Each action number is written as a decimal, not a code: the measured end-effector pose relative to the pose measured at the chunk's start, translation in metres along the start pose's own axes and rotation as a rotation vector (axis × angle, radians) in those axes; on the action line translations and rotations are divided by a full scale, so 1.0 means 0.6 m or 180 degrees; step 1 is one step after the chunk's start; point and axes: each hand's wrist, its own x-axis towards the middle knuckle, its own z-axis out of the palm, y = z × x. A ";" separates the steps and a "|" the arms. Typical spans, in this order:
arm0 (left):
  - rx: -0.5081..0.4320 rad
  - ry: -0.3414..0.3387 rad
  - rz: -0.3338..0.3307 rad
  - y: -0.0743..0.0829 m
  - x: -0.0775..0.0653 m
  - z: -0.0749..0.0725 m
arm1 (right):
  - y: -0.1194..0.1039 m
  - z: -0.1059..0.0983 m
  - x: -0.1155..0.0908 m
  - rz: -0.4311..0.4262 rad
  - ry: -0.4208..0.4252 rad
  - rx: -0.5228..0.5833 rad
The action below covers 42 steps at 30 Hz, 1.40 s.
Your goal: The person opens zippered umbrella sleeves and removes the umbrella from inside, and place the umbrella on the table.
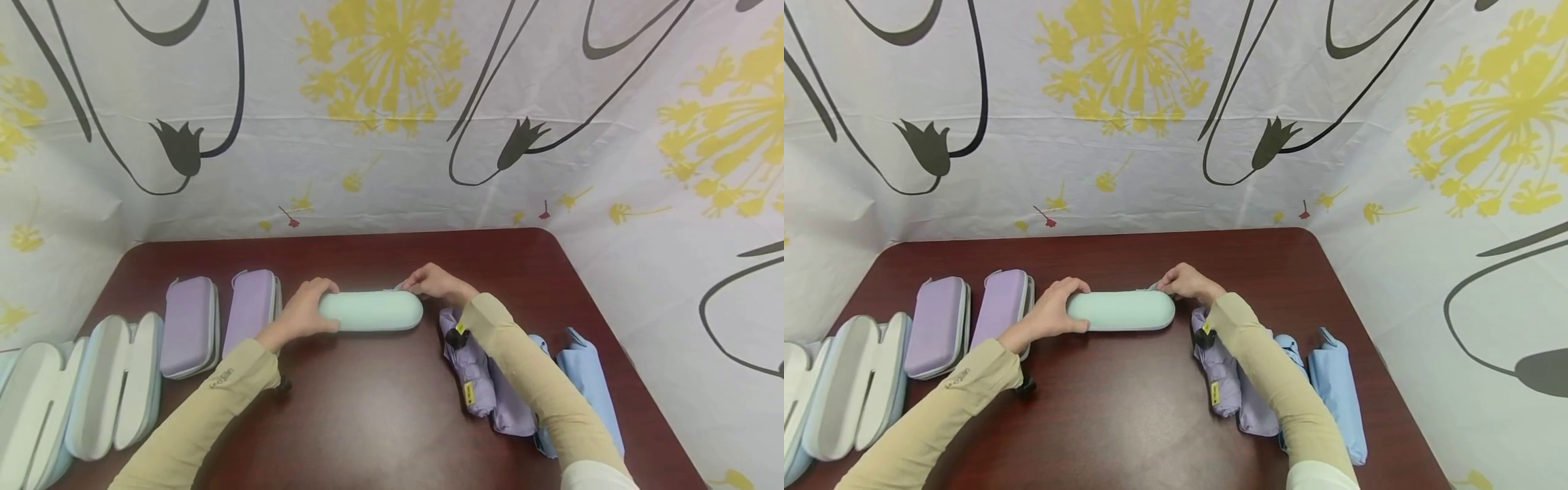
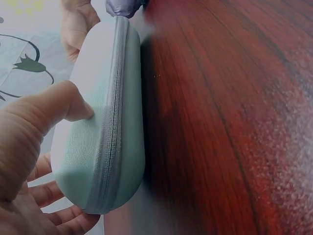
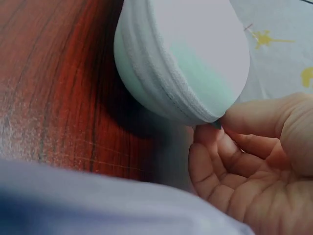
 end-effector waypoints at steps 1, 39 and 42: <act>0.0005 0.0002 0.0003 0.000 0.001 0.000 | -0.001 0.000 -0.001 -0.0022 0.0020 -0.0060; 0.0246 -0.0082 0.0166 -0.012 0.014 0.006 | 0.002 0.020 -0.042 -0.1308 0.0468 -0.1746; 0.0231 -0.0082 0.0173 -0.011 0.013 0.005 | 0.000 0.020 -0.044 -0.1351 0.0424 -0.1759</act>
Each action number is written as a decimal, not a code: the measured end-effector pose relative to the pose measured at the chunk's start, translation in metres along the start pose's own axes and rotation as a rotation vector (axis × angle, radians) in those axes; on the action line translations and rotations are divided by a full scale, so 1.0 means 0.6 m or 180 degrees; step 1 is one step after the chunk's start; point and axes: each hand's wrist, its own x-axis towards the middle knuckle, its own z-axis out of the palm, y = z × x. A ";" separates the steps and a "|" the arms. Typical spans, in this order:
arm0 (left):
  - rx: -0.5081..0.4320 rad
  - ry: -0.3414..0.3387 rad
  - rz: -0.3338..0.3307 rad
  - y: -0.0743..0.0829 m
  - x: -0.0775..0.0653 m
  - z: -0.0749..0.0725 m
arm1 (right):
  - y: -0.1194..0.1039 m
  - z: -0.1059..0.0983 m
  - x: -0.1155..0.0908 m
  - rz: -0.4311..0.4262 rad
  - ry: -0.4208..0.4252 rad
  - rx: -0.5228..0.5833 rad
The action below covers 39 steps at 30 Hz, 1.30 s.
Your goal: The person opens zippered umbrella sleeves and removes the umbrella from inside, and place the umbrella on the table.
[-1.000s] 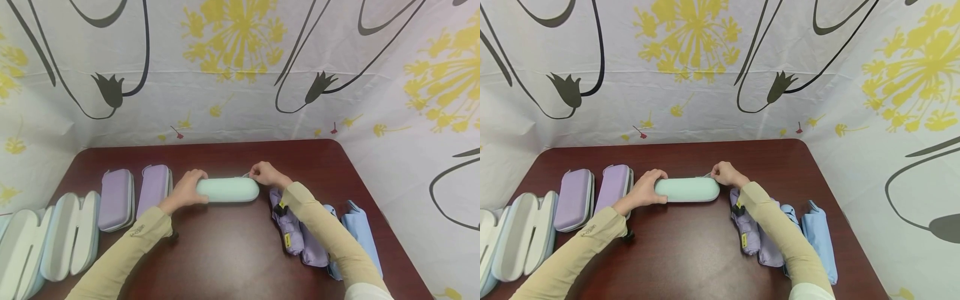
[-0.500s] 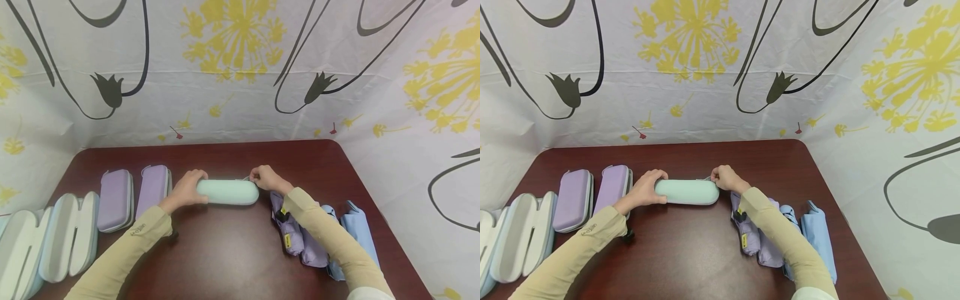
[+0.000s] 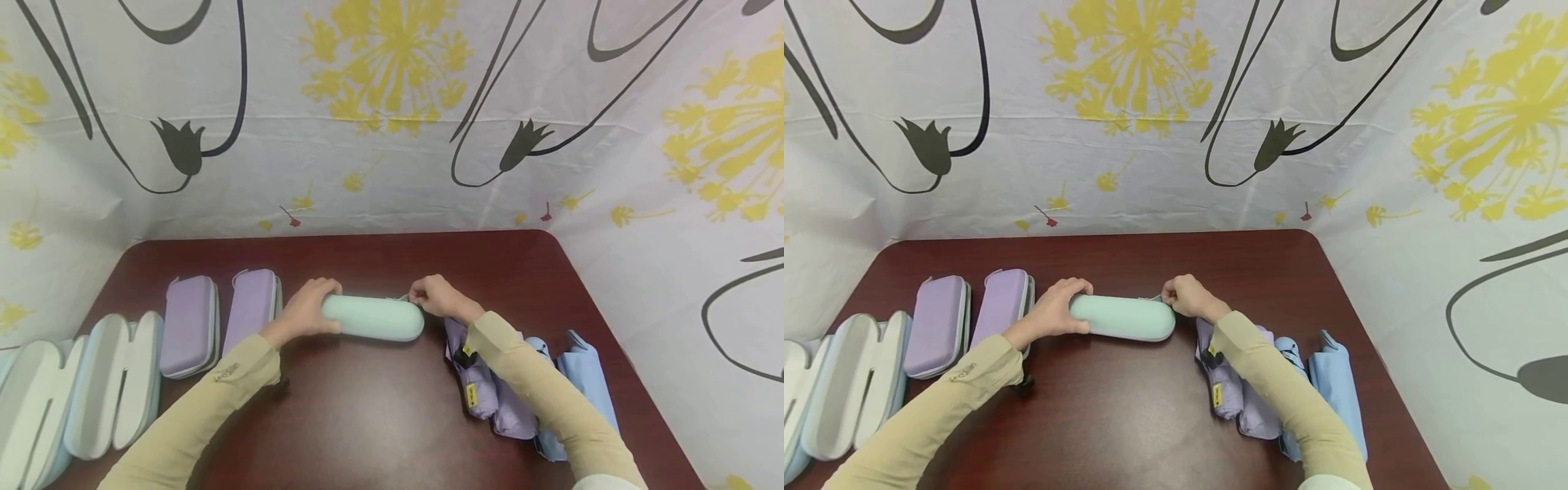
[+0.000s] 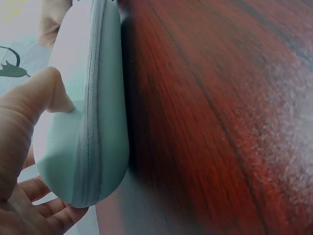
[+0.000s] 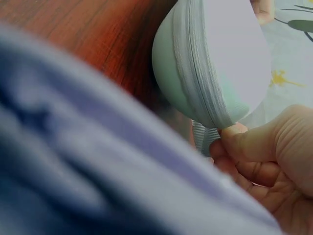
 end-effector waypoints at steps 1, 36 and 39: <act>-0.0007 -0.0002 0.0001 0.001 0.000 -0.001 | -0.001 0.000 0.000 -0.0013 0.0001 -0.0002; -0.0117 0.0285 -0.0140 -0.005 -0.017 0.006 | -0.019 -0.010 -0.039 0.0220 0.0276 -0.0154; -0.0077 0.0365 -0.0220 -0.001 -0.018 0.008 | -0.024 -0.011 -0.040 0.0346 0.0331 -0.0145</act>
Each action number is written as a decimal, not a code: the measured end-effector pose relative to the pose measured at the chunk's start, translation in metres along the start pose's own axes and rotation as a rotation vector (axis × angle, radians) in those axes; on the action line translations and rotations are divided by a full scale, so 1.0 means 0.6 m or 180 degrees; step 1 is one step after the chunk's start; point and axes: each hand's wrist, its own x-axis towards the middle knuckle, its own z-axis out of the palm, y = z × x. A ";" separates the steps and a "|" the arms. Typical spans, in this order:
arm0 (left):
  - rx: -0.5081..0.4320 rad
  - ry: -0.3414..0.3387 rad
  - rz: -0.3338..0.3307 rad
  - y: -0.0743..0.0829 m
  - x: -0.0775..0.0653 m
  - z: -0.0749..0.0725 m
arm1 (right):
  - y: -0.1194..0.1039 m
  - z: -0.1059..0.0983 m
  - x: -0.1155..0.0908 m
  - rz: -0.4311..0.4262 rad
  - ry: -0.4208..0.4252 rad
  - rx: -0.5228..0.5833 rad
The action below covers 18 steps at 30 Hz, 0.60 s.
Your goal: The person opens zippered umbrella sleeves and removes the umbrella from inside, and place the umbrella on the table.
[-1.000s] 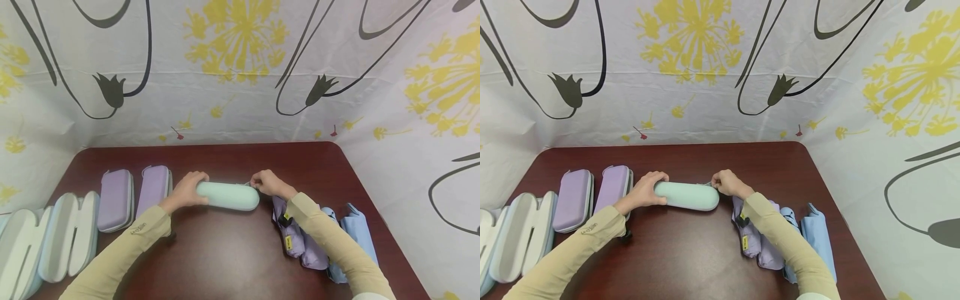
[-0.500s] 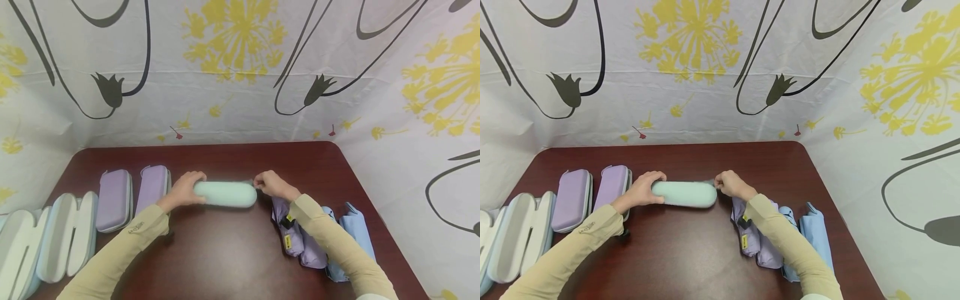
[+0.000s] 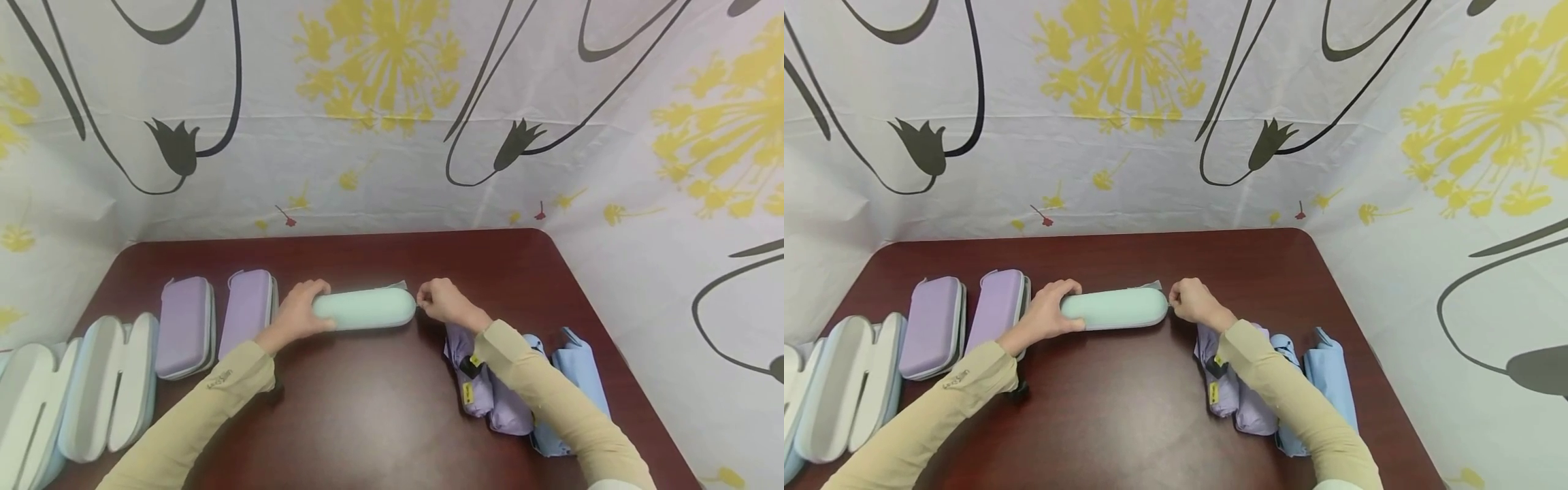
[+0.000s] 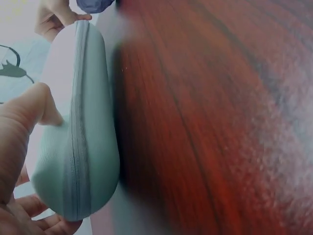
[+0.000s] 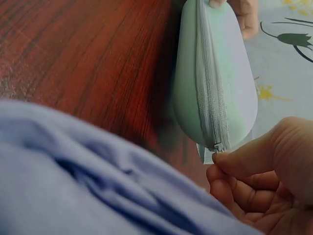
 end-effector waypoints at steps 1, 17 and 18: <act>0.0016 0.0013 -0.0026 0.000 0.000 0.002 | -0.002 0.000 -0.001 0.0041 0.0007 0.0008; 0.0071 0.0165 -0.0396 0.019 -0.003 0.012 | -0.037 0.027 0.010 0.0412 0.0096 0.0188; 0.0083 0.0165 -0.0408 0.020 -0.004 0.013 | -0.040 0.028 0.011 0.0409 0.0100 0.0193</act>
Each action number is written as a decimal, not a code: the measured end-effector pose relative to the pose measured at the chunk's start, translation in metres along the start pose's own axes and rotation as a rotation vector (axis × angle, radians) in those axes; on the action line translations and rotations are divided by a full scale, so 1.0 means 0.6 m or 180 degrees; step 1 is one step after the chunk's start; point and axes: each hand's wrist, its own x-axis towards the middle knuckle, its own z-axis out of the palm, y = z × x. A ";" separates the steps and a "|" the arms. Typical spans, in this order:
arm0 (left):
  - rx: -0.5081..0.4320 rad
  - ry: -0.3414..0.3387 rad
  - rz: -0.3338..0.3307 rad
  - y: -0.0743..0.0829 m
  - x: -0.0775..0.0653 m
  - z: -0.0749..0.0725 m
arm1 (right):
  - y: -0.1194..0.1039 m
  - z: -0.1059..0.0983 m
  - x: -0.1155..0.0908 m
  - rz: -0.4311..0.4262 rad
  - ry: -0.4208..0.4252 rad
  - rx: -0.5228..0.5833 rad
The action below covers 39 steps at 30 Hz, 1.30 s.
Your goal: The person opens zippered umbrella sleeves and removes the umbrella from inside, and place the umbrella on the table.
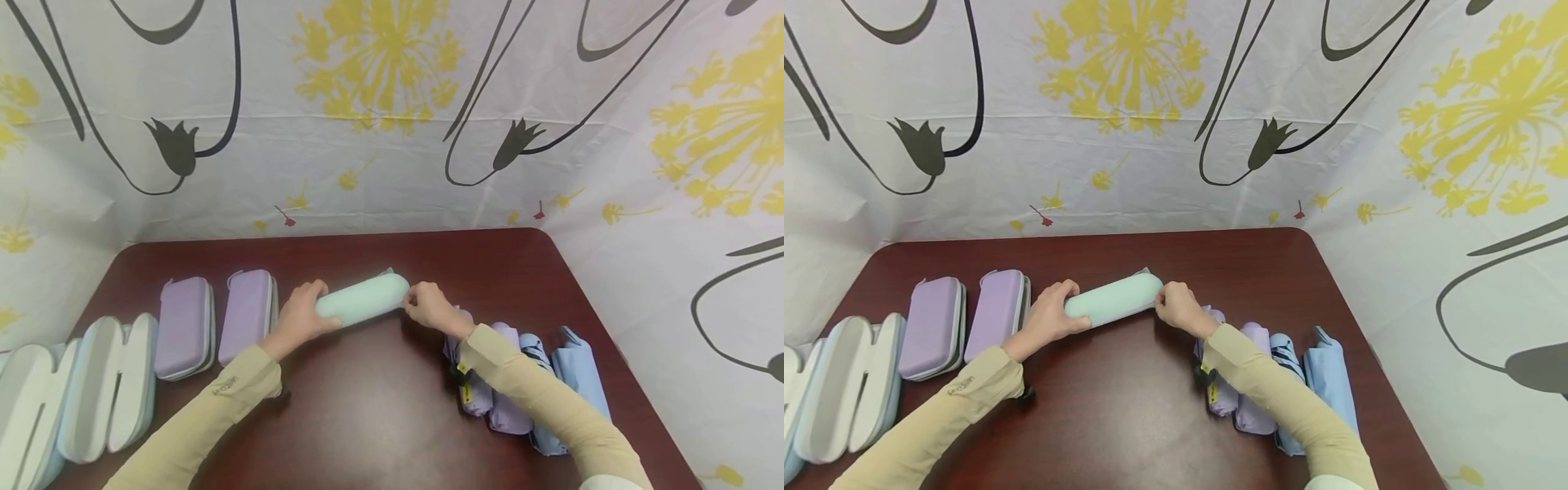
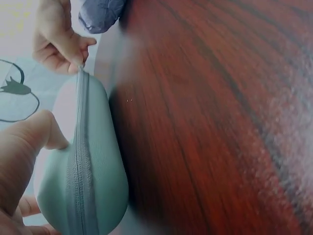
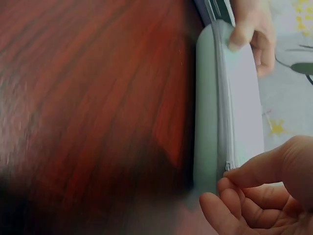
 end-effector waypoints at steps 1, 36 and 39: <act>0.0010 -0.0002 -0.0015 0.002 -0.001 0.000 | -0.003 0.001 0.001 -0.0005 0.0022 -0.0001; -0.0007 -0.0424 -0.0623 0.039 -0.025 0.008 | -0.045 0.041 0.014 -0.0250 0.0223 0.0275; -0.0016 -0.0515 -0.0636 0.044 -0.028 0.011 | -0.041 0.037 0.013 -0.0309 0.0194 0.0332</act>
